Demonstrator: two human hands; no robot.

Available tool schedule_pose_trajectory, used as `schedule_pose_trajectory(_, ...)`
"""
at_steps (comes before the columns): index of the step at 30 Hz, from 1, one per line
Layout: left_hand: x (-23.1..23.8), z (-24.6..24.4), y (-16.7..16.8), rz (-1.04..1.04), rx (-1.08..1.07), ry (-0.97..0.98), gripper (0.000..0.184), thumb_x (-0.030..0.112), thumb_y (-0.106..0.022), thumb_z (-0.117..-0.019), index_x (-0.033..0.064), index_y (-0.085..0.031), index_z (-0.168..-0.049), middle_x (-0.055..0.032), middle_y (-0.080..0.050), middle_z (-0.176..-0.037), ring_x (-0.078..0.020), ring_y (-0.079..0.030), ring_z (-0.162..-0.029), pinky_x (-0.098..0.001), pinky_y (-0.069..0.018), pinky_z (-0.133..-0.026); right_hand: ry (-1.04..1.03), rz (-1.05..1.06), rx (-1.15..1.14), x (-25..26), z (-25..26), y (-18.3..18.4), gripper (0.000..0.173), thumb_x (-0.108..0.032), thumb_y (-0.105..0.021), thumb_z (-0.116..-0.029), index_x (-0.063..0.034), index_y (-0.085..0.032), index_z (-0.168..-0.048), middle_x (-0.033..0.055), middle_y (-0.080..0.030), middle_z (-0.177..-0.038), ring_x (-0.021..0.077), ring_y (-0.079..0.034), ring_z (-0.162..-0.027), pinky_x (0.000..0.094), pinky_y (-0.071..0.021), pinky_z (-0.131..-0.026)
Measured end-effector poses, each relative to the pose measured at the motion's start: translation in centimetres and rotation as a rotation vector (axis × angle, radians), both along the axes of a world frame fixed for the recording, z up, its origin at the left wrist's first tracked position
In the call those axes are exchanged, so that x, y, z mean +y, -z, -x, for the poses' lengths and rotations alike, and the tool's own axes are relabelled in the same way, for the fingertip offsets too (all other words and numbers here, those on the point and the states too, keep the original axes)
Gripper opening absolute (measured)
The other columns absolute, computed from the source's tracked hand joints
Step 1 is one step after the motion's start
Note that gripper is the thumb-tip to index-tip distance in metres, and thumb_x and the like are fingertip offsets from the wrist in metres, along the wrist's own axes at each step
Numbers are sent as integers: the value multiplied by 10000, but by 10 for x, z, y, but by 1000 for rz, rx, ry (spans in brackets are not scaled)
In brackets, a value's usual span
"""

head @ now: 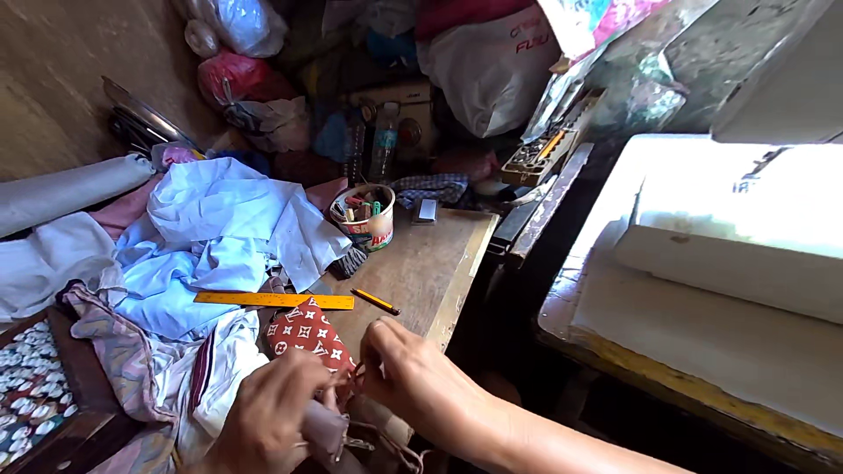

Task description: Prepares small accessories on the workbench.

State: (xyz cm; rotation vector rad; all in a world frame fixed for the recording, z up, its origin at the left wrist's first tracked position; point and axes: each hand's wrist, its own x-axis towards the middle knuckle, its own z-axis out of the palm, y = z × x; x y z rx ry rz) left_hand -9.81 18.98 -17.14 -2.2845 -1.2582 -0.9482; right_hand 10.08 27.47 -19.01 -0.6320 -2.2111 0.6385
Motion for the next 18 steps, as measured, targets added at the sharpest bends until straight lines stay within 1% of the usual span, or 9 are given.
schedule_pose_trajectory(3, -9, 2, 6, 111, -488, -89, 136, 251, -648, -931, 164, -568, -997, 72, -642, -978, 46, -637, -880, -109, -547, -740, -37, 513, 28, 17, -12, -4, 145, -149, -539, -1008, -32, -620, -976, 21, -597, -757, 52, -572, -539, 222, -525, -532)
schedule_pose_trajectory(7, -12, 6, 2, 309, -755, -180, 129, 67, -628, -883, 107, -623, -1005, 62, -707, -897, 12, -661, -719, -137, -548, -612, -119, 624, 101, 12, -12, -7, 165, -171, -480, -1022, -60, -597, -987, -10, -614, -769, 12, -589, -542, 178, -535, -536)
schedule_pose_trajectory(9, -14, 15, -6, 401, -804, -194, 43, 140, -623, -924, 145, -646, -960, 53, -721, -843, 2, -650, -655, -135, -516, -556, -172, 690, 161, 14, -9, -11, 146, -160, -474, -1031, -71, -579, -981, -9, -636, -761, 27, -606, -550, 185, -535, -534)
schedule_pose_trajectory(11, -17, 24, -11, 465, -870, -112, 257, 383, -613, -1004, 222, -706, -827, 89, -703, -751, 50, -553, -562, -107, -433, -505, -264, 806, 256, 18, -9, -14, 148, -141, -447, -1049, -83, -554, -964, -4, -636, -722, 46, -596, -530, 191, -517, -504)
schedule_pose_trajectory(12, -19, 24, -12, 520, -846, -92, 341, 498, -588, -997, 245, -734, -821, 111, -712, -771, 72, -539, -570, -101, -420, -511, -307, 847, 300, 19, -10, -14, 157, -133, -434, -1050, -89, -554, -960, -5, -627, -703, 45, -582, -514, 185, -505, -487)
schedule_pose_trajectory(13, -23, 22, -12, 600, -778, -88, 334, 529, -601, -974, 245, -764, -904, 119, -739, -870, 71, -596, -668, -115, -474, -592, -340, 875, 333, 19, -11, -14, 161, -123, -426, -1053, -91, -553, -959, -10, -613, -693, 39, -567, -506, 177, -496, -479)
schedule_pose_trajectory(15, -24, 1, -4, 750, -644, -88, 272, 314, -736, -907, 106, -756, -1080, 42, -745, -1020, 16, -678, -873, -175, -562, -770, -378, 920, 366, 12, -7, -15, 147, -115, -429, -1067, -88, -549, -985, -21, -600, -692, 27, -563, -505, 172, -501, -481)
schedule_pose_trajectory(17, -17, -16, 12, 760, -460, -39, 254, 180, -784, -845, 31, -756, -1050, -36, -755, -1005, -39, -700, -930, -213, -567, -853, -401, 927, 371, 4, -1, -18, 106, -115, -451, -1071, -81, -543, -1031, -19, -608, -716, 32, -583, -535, 184, -514, -502)
schedule_pose_trajectory(18, -12, -19, 19, 720, -394, -6, 179, 165, -761, -861, 49, -763, -997, -28, -758, -968, -35, -703, -919, -207, -565, -857, -416, 904, 370, 2, 0, -19, 82, -116, -465, -1069, -79, -536, -1054, -13, -610, -737, 36, -592, -554, 189, -522, -517)
